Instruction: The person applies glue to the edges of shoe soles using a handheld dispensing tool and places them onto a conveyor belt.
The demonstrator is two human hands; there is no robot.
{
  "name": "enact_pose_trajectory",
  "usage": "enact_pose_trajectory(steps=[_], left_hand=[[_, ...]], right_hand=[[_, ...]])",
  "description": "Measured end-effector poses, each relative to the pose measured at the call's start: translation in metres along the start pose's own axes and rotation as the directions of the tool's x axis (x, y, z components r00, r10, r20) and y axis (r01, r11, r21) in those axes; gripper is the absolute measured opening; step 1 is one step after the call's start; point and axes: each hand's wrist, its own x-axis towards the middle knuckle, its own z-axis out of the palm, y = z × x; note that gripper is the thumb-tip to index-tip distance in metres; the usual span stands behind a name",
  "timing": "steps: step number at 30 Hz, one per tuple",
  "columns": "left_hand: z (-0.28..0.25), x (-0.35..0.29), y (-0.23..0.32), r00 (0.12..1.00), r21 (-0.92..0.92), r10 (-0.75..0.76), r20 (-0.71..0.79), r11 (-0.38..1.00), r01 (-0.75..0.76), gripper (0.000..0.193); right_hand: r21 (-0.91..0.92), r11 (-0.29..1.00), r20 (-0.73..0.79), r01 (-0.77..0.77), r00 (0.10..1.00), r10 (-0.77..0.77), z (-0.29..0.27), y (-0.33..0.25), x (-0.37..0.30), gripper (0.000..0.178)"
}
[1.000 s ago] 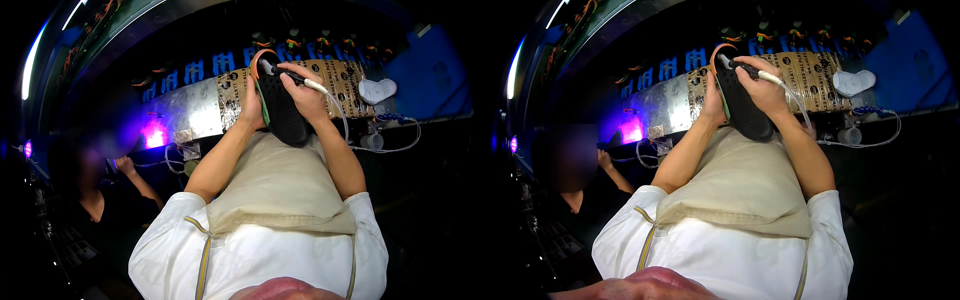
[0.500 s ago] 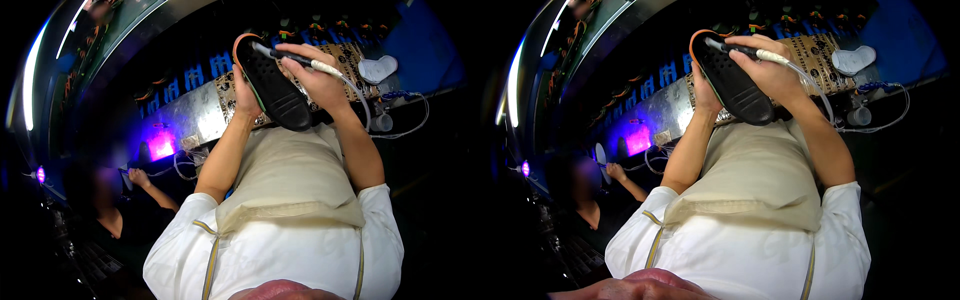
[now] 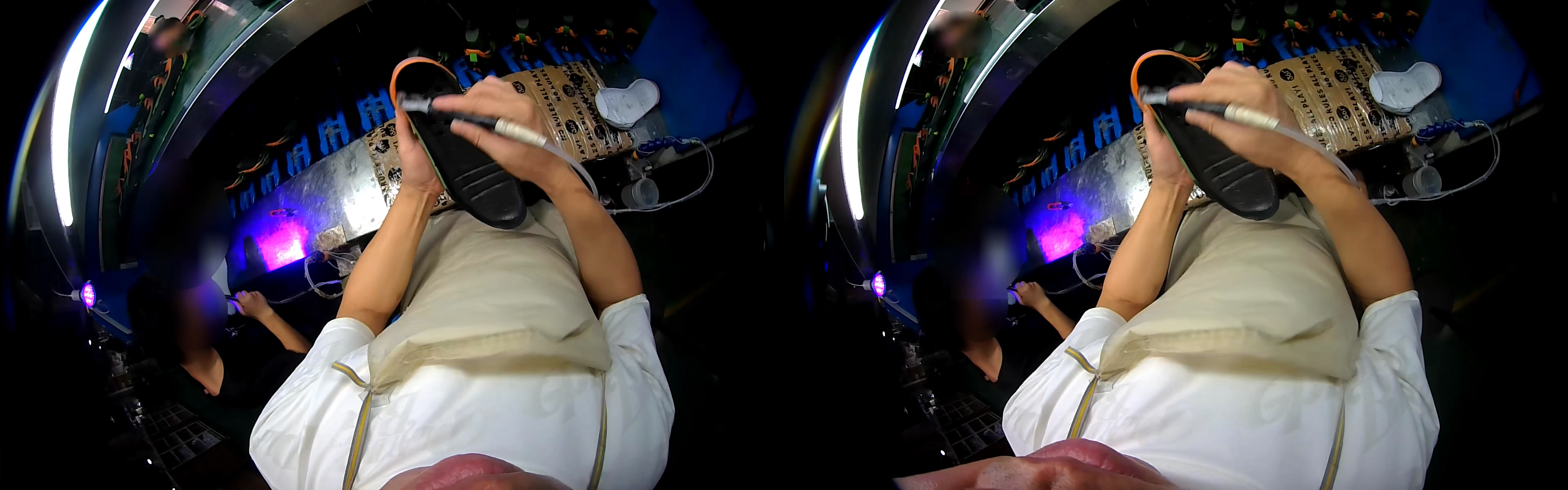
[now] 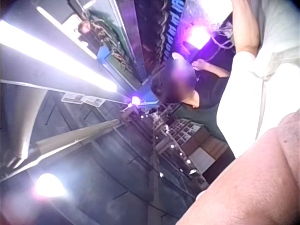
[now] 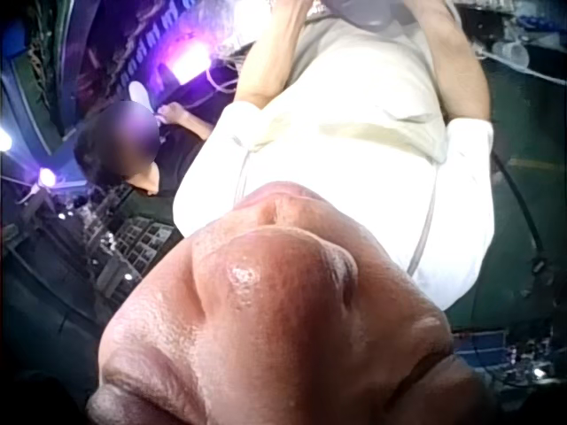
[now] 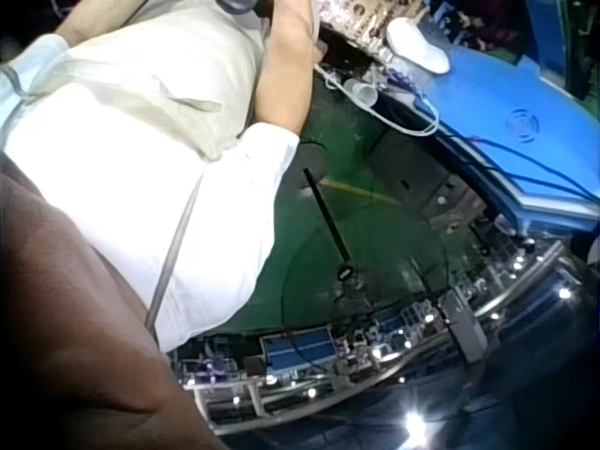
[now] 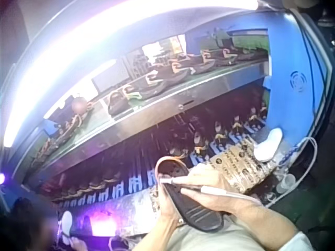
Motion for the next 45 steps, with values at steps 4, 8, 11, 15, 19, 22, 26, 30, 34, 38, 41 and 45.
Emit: enact_pose_trajectory(steps=[4,8,11,15,19,22,26,30,34,38,41,45], left_hand=[[-0.001,0.002,0.002,0.998,0.095,0.003,-0.067,0.996,0.003,0.079],[-0.005,0.009,0.011,0.986,0.101,0.059,-0.158,0.994,-0.044,0.082],[-0.002,0.015,0.020,0.978,-0.166,-0.018,0.206,0.985,0.053,0.080],[0.004,0.022,0.037,0.987,-0.078,0.049,0.151,0.996,-0.037,0.081],[0.006,0.032,0.060,0.975,-0.110,0.078,0.207,0.992,-0.056,0.085],[0.007,0.039,0.081,0.973,0.011,0.084,0.215,0.996,-0.089,0.088],[0.016,0.052,0.104,0.923,0.060,0.041,0.382,0.996,-0.069,0.095],[0.036,0.057,0.120,0.920,0.203,-0.113,0.376,0.978,0.037,0.093],[0.063,0.071,0.122,0.820,0.338,-0.291,0.493,0.933,0.128,0.086],[0.081,0.077,0.116,0.909,0.531,-0.216,0.357,0.848,-0.007,0.075],[0.092,0.083,0.109,0.922,0.574,-0.231,0.311,0.819,0.011,0.067],[0.106,0.088,0.107,0.908,0.807,-0.324,0.267,0.590,-0.027,0.063]], right_hand=[[0.276,0.959,0.202,-0.060,0.979,0.003,-0.006,-0.008,-0.001,0.030],[-0.061,0.998,0.032,-0.011,0.999,0.013,-0.006,-0.018,0.001,0.025],[0.046,0.998,0.311,0.036,0.949,-0.049,-0.006,-0.030,0.002,0.029],[0.115,0.988,0.221,-0.100,0.972,0.072,-0.012,-0.039,0.006,0.032],[0.029,0.997,0.482,0.071,0.873,-0.076,-0.021,-0.043,0.009,0.031],[0.312,0.950,0.398,-0.032,0.912,-0.100,-0.022,-0.042,0.010,0.031],[0.059,0.998,0.439,-0.019,0.898,-0.009,-0.021,-0.037,0.004,0.036],[0.333,0.943,0.428,0.011,0.889,-0.162,-0.028,-0.029,-0.001,0.033],[0.002,0.996,0.426,0.086,0.901,-0.079,-0.031,-0.029,-0.001,0.034],[0.323,0.946,0.482,0.029,0.855,-0.191,-0.036,-0.035,0.000,0.032],[0.069,0.996,0.425,0.059,0.901,-0.082,-0.038,-0.038,0.000,0.034],[0.138,0.989,0.525,0.055,0.843,-0.120,-0.039,-0.039,0.002,0.034]])
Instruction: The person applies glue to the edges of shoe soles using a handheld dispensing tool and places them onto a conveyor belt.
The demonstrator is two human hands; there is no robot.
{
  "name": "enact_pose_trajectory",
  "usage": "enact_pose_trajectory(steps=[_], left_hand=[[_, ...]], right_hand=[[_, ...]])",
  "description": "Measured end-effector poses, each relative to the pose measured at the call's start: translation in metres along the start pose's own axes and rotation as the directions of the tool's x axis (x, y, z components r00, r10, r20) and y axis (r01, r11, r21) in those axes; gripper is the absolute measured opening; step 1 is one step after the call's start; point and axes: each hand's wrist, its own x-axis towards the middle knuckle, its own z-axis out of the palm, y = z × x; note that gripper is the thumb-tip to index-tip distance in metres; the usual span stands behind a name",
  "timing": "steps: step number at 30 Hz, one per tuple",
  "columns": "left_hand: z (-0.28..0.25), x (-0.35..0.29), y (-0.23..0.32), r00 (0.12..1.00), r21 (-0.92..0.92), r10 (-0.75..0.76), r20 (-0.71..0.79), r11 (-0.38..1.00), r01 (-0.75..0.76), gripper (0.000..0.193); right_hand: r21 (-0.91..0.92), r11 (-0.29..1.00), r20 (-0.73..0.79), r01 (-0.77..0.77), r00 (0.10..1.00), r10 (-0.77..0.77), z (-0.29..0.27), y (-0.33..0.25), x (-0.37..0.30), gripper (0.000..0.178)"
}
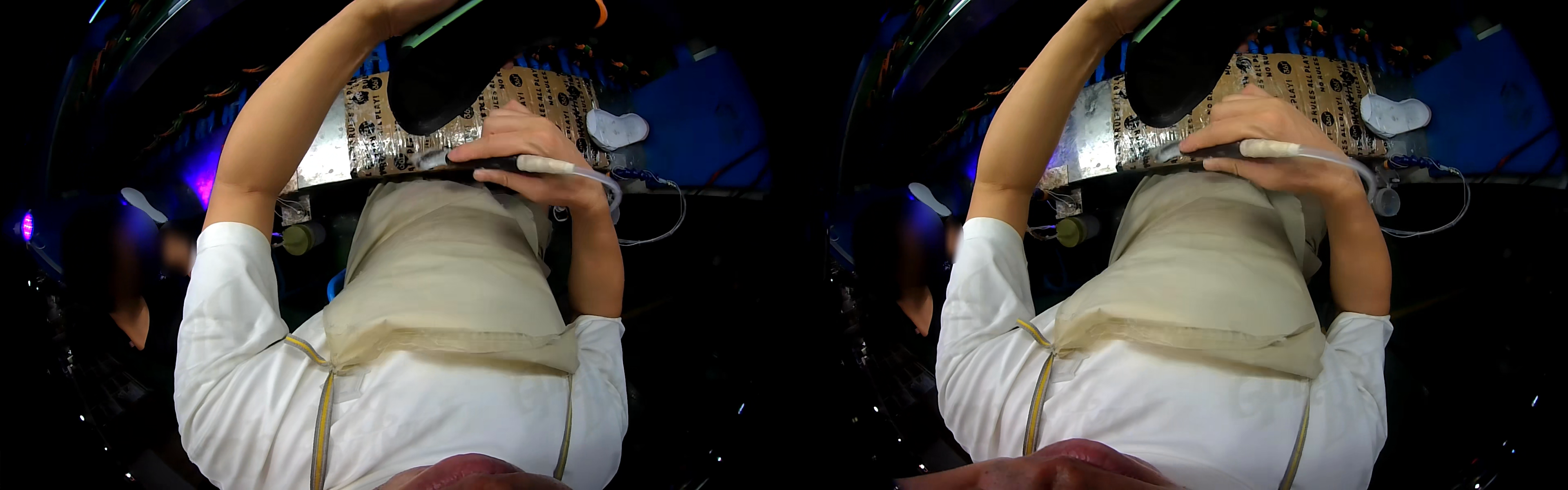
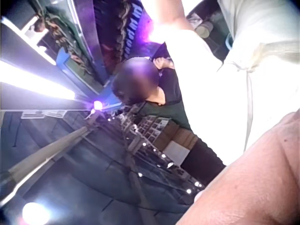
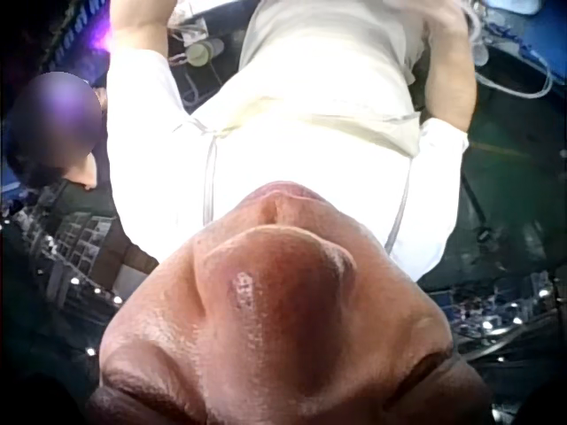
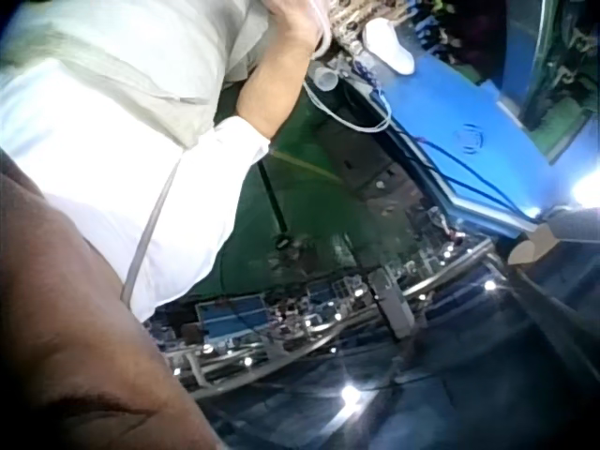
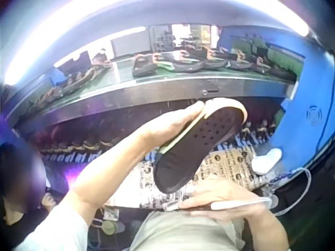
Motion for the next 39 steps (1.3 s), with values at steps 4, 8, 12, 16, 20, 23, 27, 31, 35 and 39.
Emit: enact_pose_trajectory(steps=[4,8,12,16,20,23,27,31,35,39], left_hand=[[0.005,-0.001,0.015,0.991,0.323,-0.120,-0.052,0.937,0.131,0.071],[0.012,0.005,0.013,0.973,0.557,-0.197,-0.119,0.798,0.230,0.085],[0.004,0.009,0.006,0.963,0.593,-0.240,-0.121,0.761,0.264,0.081],[-0.005,-0.001,0.010,0.947,0.574,-0.300,-0.114,0.758,0.309,0.082],[-0.009,-0.020,0.024,0.951,0.430,-0.249,-0.186,0.849,0.306,0.076],[-0.020,-0.038,0.033,0.949,0.322,-0.178,-0.260,0.910,0.259,0.071],[-0.063,-0.054,0.055,0.987,-0.135,0.035,-0.158,0.989,-0.056,0.070],[-0.154,-0.044,0.100,0.926,-0.257,0.354,-0.131,0.890,-0.377,0.080],[-0.279,-0.012,0.136,0.768,-0.171,0.219,-0.602,0.904,-0.392,0.076],[-0.377,-0.002,0.118,0.011,0.397,0.418,-0.908,0.853,0.339,0.074]], right_hand=[[-0.111,0.991,-0.045,-0.070,0.997,0.065,-0.002,-0.004,0.002,0.033],[-0.105,0.994,0.085,-0.037,0.995,0.046,-0.007,-0.011,0.007,0.034],[-0.281,0.956,-0.106,-0.084,0.993,0.056,-0.011,-0.015,0.017,0.031],[-0.163,0.987,0.099,0.019,0.995,-0.002,-0.013,-0.017,0.020,0.029],[-0.277,0.958,-0.087,-0.078,0.995,0.056,-0.014,-0.016,0.017,0.030],[-0.207,0.978,0.025,-0.034,0.999,0.040,-0.014,-0.011,0.012,0.032],[0.030,0.993,-0.196,-0.117,0.973,0.121,-0.009,-0.001,-0.001,0.032],[0.092,0.976,-0.274,-0.197,0.937,0.216,0.001,0.014,-0.014,0.034],[0.181,0.934,-0.229,-0.307,0.911,0.344,0.016,0.027,-0.026,0.033],[0.277,0.871,-0.234,-0.405,0.851,0.470,0.032,0.046,-0.039,0.032]])
